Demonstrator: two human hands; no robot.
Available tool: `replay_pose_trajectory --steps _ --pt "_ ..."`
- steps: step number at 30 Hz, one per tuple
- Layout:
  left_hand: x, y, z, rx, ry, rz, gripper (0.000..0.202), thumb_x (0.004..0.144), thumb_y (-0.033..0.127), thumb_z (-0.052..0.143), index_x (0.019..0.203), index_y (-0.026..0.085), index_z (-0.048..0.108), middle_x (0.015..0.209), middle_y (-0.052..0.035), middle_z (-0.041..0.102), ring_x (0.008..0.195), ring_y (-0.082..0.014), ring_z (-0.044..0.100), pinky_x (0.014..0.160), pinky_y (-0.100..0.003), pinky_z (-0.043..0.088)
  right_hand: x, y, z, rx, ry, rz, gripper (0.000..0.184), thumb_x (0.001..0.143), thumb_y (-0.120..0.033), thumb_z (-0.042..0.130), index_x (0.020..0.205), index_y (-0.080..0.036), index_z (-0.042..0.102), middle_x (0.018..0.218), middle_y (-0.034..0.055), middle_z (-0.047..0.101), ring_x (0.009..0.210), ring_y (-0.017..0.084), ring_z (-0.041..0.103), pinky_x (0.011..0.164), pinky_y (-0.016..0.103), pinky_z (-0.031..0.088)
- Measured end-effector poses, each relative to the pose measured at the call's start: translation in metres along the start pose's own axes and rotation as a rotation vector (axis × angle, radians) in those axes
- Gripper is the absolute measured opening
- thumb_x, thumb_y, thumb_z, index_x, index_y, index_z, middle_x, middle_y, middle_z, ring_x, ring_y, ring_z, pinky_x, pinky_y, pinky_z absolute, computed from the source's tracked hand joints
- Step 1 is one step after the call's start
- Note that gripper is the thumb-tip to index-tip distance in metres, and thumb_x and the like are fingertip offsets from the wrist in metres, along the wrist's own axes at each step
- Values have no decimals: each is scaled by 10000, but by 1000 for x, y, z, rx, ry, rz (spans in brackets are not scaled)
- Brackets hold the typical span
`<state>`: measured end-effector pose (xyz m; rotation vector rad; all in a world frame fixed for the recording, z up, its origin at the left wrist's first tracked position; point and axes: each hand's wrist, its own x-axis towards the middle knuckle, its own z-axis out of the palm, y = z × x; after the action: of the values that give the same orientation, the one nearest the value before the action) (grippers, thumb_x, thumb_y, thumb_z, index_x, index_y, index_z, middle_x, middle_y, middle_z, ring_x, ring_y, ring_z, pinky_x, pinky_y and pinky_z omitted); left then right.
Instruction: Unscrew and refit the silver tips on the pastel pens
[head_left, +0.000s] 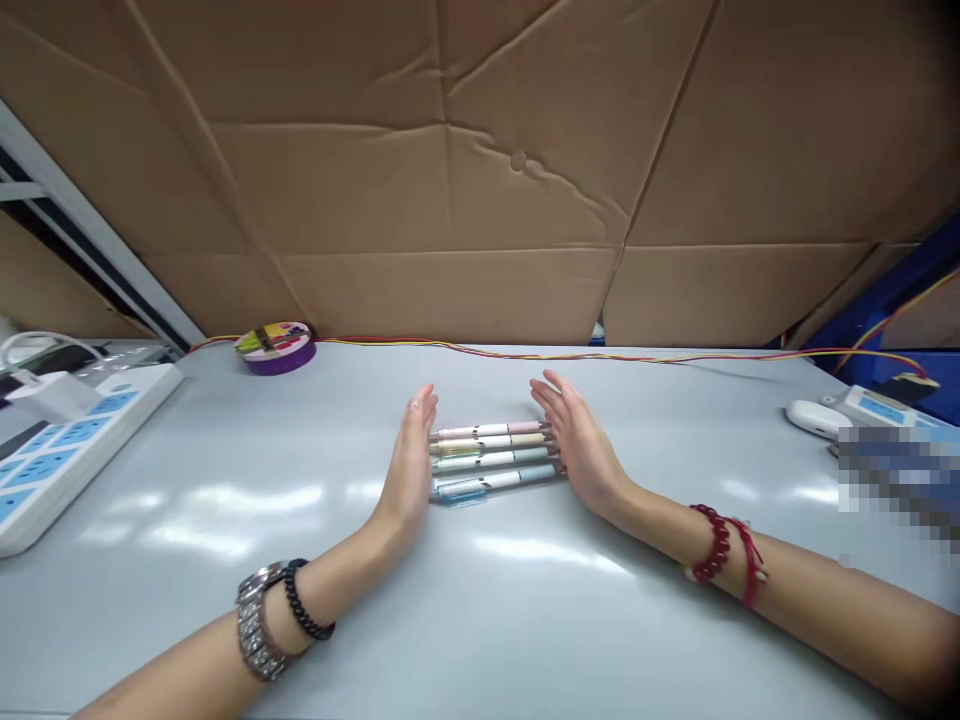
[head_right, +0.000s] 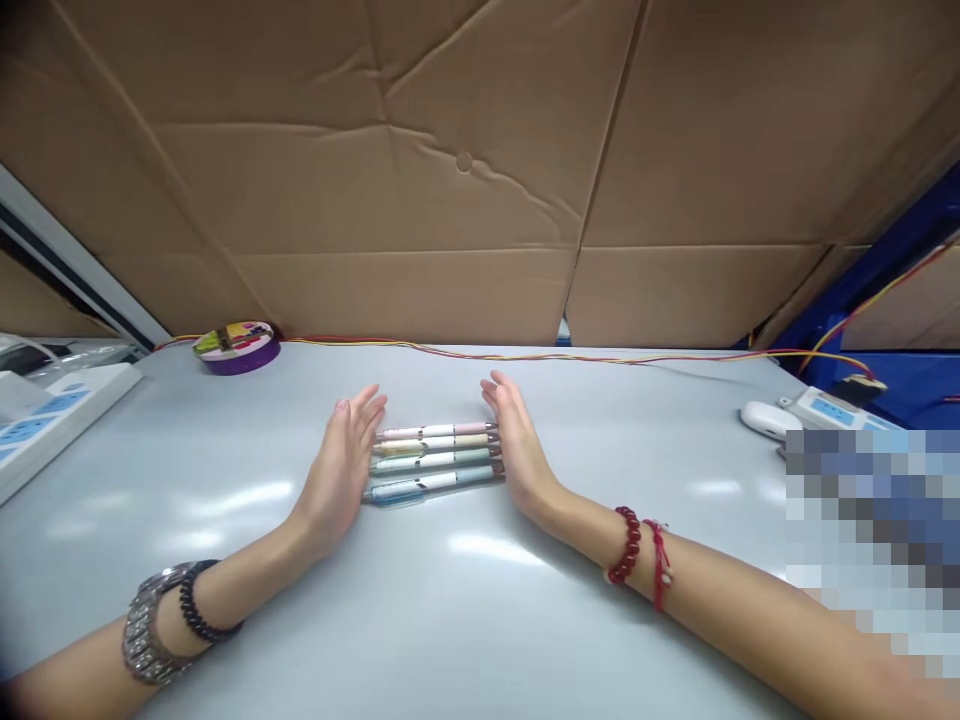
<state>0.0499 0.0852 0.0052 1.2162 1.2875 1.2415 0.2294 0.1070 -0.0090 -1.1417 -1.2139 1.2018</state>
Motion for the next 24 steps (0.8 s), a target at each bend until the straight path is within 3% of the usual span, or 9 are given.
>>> replay_pose_trajectory --steps 5,11,15,18,20,22,24 --pt "1 4 -1 -6 -12 115 550 955 541 95 1416 260 206 1484 10 233 1371 -138 155 1129 -324 148 1 -1 0 8 -15 -58 515 901 -590 265 1353 -343 290 1437 -20 354 1352 182 254 1104 407 244" --pt "8 -7 -1 114 -81 9 611 935 591 141 1422 231 223 1486 -55 228 1368 -216 166 1117 -429 153 3 3 0 -75 -44 39 566 908 -589 227 1362 -269 329 1416 53 393 1325 223 314 1086 457 265" --pt "7 -9 -1 231 -93 40 650 916 622 77 1448 252 123 1497 -59 192 1370 -232 137 1104 -443 192 4 7 -2 -154 -43 10 583 915 -584 163 1379 -262 302 1417 52 394 1310 216 346 1062 428 320" --pt "3 -4 -4 346 -85 156 608 935 579 46 1454 263 29 1513 -47 120 1381 -236 66 1103 -495 149 3 5 -5 -254 -21 -72 564 926 -559 126 1377 -264 295 1404 50 413 1303 213 356 1060 410 320" --pt "1 0 -8 446 -76 284 557 956 542 122 1446 285 64 1520 -24 69 1385 -246 0 1100 -519 128 2 -1 -12 -346 8 -166 511 942 -518 131 1363 -279 298 1413 35 392 1316 202 324 1074 398 287" --pt "0 4 -13 593 -102 463 480 959 476 281 1395 278 250 1506 -37 101 1380 -271 15 1094 -520 150 1 -10 -21 -461 24 -284 438 952 -466 195 1321 -281 340 1406 29 381 1310 196 309 1078 384 253" --pt "0 5 -18 766 -185 654 326 929 379 415 1217 246 489 1425 -76 256 1339 -291 152 1073 -502 216 -1 -19 -32 -602 -6 -392 347 935 -432 302 1172 -249 478 1278 59 483 1212 225 395 1032 394 280"
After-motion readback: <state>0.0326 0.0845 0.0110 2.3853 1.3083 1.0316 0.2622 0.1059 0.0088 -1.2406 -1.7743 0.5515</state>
